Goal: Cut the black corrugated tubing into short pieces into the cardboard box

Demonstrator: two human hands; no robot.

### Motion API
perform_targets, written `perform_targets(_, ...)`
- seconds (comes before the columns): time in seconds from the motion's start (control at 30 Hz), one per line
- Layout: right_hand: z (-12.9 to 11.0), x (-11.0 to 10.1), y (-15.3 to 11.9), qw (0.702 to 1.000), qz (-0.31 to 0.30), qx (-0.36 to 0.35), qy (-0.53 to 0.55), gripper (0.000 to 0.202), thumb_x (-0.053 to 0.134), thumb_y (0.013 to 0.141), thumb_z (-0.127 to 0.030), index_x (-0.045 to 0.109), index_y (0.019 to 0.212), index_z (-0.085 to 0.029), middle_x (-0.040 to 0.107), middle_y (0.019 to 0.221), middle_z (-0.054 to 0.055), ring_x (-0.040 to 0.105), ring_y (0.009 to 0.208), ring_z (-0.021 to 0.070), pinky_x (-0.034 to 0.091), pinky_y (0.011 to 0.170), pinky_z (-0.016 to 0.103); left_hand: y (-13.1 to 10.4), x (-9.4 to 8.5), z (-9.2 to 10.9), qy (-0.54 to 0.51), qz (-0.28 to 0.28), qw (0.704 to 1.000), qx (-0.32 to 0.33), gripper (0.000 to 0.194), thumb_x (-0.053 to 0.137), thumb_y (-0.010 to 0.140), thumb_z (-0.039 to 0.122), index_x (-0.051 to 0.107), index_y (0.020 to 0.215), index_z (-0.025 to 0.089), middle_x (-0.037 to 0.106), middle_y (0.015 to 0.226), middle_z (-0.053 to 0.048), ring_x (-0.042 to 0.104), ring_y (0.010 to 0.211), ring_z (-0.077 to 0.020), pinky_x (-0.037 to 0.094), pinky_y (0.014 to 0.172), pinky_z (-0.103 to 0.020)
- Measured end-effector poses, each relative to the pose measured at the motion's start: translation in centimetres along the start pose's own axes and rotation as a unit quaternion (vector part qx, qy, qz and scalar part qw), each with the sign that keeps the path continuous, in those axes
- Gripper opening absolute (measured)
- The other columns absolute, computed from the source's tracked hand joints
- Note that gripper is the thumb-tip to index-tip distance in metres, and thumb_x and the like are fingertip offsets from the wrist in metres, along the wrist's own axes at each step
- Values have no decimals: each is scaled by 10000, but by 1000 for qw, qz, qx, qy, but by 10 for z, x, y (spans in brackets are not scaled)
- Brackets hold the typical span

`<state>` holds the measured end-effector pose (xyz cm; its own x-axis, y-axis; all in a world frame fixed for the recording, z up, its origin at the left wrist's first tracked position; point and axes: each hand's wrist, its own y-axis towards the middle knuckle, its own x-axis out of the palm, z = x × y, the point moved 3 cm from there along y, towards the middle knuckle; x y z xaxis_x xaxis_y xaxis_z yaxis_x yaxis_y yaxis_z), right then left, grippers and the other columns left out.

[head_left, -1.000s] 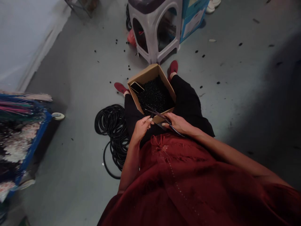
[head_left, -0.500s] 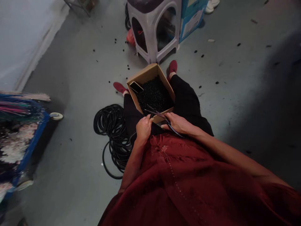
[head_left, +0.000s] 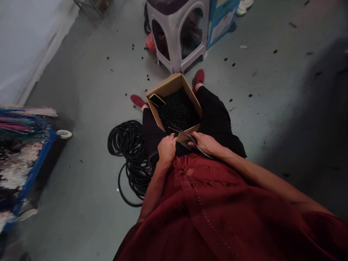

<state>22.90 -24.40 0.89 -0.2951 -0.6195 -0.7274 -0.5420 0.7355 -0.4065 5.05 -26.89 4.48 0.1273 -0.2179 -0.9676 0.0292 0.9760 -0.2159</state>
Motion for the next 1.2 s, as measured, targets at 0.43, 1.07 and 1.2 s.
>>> perform_targets(0.43, -1, 1, 9, 1000, 3, 23, 2, 294, 453, 905, -429, 528, 1098, -219, 683, 1042, 103, 640, 873, 249, 348, 626, 279, 10, 3, -10, -59, -32, 998, -17, 361, 363, 976, 337, 653, 1101, 163, 693, 948, -112, 643, 868, -221, 401, 710, -272)
perform_targets(1.07, 9, -7, 23, 980, 46, 37, 190, 326, 454, 893, -457, 575, 1053, -200, 682, 872, 36, 621, 758, 180, 417, 647, 246, 11, 6, -29, -442, -31, 892, -86, 438, 539, 849, 342, 622, 1227, 138, 665, 1010, -68, 560, 644, -103, 455, 628, -235)
perform_targets(1.2, 3, -9, 13, 975, 21, 24, 222, 418, 467, 883, -504, 563, 1169, -213, 683, 863, 35, 630, 759, 194, 430, 638, 257, 11, 3, -34, -472, -10, 875, -104, 448, 565, 832, 296, 595, 1261, 172, 662, 994, -55, 565, 633, -97, 470, 620, -233)
